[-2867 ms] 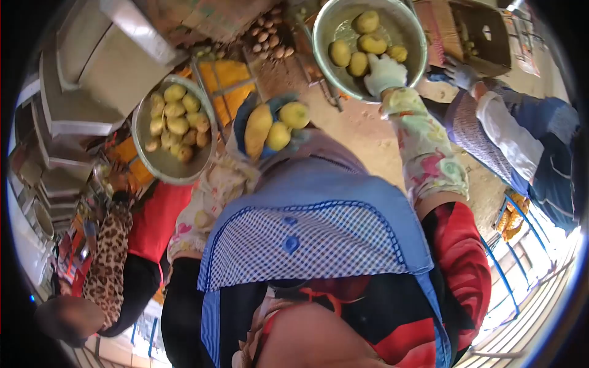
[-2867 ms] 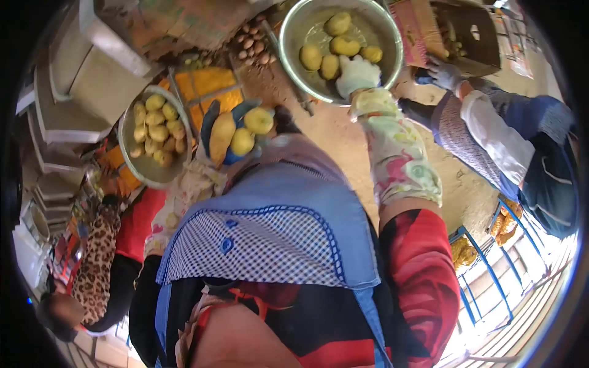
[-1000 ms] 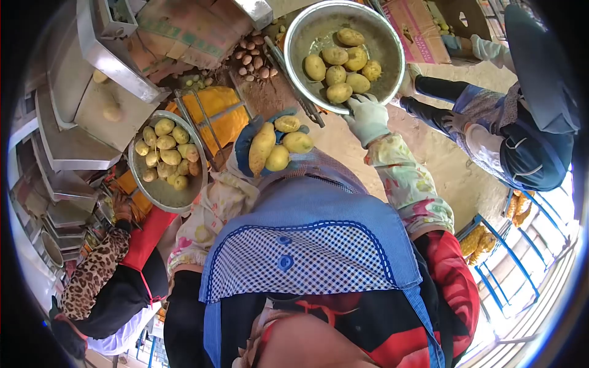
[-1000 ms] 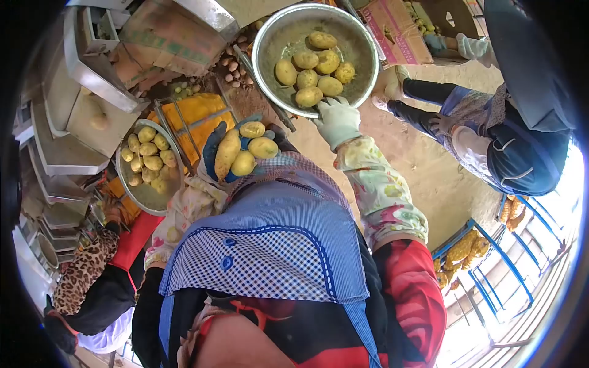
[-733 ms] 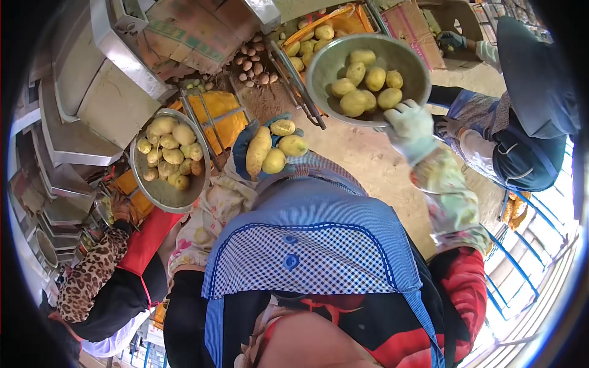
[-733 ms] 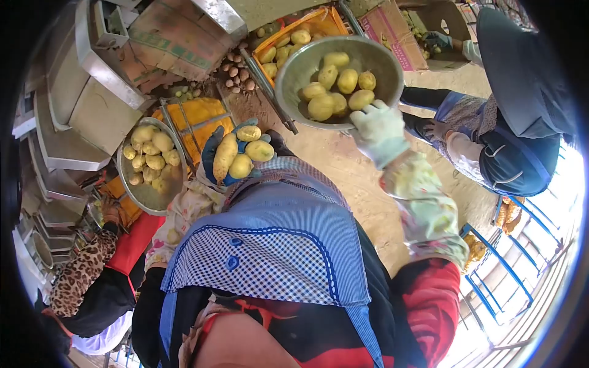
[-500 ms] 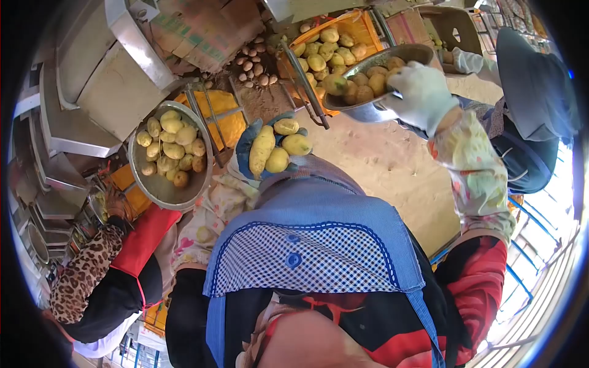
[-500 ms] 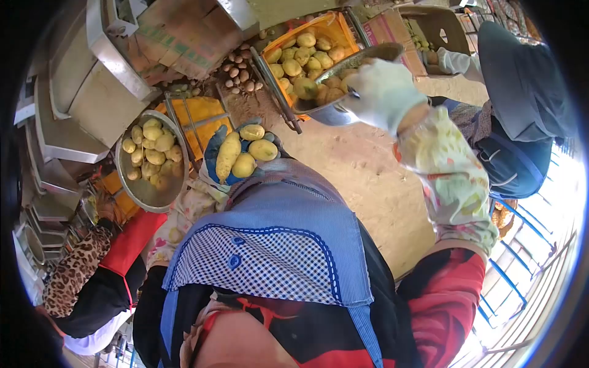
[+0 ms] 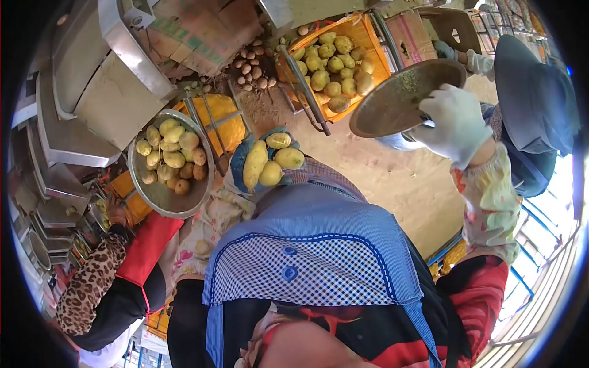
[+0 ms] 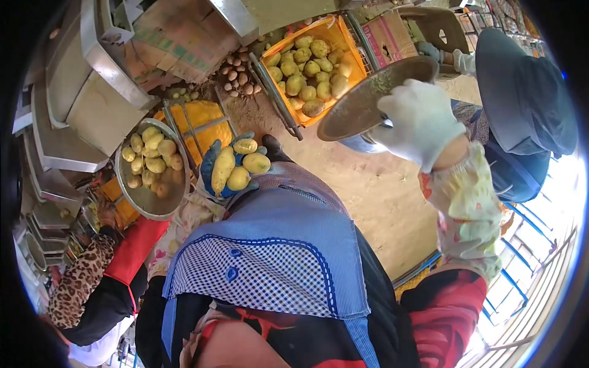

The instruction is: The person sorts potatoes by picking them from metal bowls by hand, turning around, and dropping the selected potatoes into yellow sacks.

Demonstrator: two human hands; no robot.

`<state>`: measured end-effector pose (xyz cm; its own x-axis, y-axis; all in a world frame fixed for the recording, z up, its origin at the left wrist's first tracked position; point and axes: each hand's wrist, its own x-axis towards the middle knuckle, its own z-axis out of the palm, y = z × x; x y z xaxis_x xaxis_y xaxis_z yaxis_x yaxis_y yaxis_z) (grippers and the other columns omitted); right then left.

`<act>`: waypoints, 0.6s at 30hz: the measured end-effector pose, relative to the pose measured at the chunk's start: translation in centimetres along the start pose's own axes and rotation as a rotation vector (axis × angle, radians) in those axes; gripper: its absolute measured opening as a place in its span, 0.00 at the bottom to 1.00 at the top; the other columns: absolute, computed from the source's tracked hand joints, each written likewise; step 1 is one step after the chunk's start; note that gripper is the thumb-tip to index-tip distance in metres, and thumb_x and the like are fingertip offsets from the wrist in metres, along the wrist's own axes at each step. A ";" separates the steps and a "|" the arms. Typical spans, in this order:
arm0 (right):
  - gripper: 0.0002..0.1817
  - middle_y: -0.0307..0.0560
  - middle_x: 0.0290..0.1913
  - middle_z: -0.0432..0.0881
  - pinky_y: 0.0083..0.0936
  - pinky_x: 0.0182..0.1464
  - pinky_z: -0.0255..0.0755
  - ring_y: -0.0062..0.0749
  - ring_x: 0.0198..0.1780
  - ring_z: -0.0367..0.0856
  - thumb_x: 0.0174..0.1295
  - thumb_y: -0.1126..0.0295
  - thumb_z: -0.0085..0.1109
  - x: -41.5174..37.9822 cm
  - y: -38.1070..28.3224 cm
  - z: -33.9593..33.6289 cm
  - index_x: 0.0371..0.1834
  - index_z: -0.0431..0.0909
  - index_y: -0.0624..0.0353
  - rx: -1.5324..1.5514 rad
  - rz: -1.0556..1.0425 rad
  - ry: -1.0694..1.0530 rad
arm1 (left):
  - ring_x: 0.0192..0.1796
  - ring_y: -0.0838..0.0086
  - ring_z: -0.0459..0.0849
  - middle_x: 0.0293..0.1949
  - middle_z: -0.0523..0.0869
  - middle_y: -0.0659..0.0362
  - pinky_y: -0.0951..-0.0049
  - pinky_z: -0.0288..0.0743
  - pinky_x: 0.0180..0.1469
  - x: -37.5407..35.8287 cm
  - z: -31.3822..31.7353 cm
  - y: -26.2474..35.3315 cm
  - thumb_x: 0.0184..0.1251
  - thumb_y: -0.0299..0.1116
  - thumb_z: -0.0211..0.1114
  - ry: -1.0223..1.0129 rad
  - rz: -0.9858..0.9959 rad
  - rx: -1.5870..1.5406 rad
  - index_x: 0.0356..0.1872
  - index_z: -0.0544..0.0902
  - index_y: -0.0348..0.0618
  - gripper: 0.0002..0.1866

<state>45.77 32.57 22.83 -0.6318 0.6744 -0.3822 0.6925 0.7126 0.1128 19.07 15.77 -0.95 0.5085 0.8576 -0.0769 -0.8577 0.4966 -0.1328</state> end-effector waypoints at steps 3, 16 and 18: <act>0.15 0.44 0.23 0.79 0.36 0.34 0.74 0.41 0.33 0.79 0.41 0.55 0.66 -1.9 -0.3 1.6 0.18 0.80 0.55 0.102 0.132 0.067 | 0.42 0.67 0.82 0.47 0.81 0.44 0.70 0.77 0.48 0.2 0.2 0.1 0.75 0.46 0.46 0.014 0.009 -0.007 0.59 0.66 0.31 0.26; 0.14 0.40 0.23 0.77 0.35 0.30 0.73 0.38 0.33 0.78 0.38 0.57 0.70 -1.4 -1.5 12.5 0.18 0.77 0.52 0.188 0.136 0.452 | 0.43 0.65 0.83 0.47 0.81 0.46 0.67 0.77 0.47 1.7 0.5 -0.6 0.74 0.48 0.48 -0.062 0.064 -0.024 0.61 0.66 0.32 0.27; 0.14 0.40 0.22 0.76 0.36 0.29 0.72 0.39 0.32 0.77 0.38 0.57 0.70 -1.0 -1.9 13.0 0.17 0.76 0.52 0.241 0.159 0.541 | 0.44 0.64 0.82 0.48 0.80 0.46 0.65 0.77 0.47 1.4 0.8 -0.6 0.74 0.48 0.48 -0.043 0.075 -0.013 0.61 0.65 0.33 0.28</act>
<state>49.65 28.02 11.04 -0.5575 0.8167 0.1490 0.8123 0.5737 -0.1049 20.27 16.78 -0.21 0.4389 0.8974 -0.0451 -0.8921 0.4292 -0.1411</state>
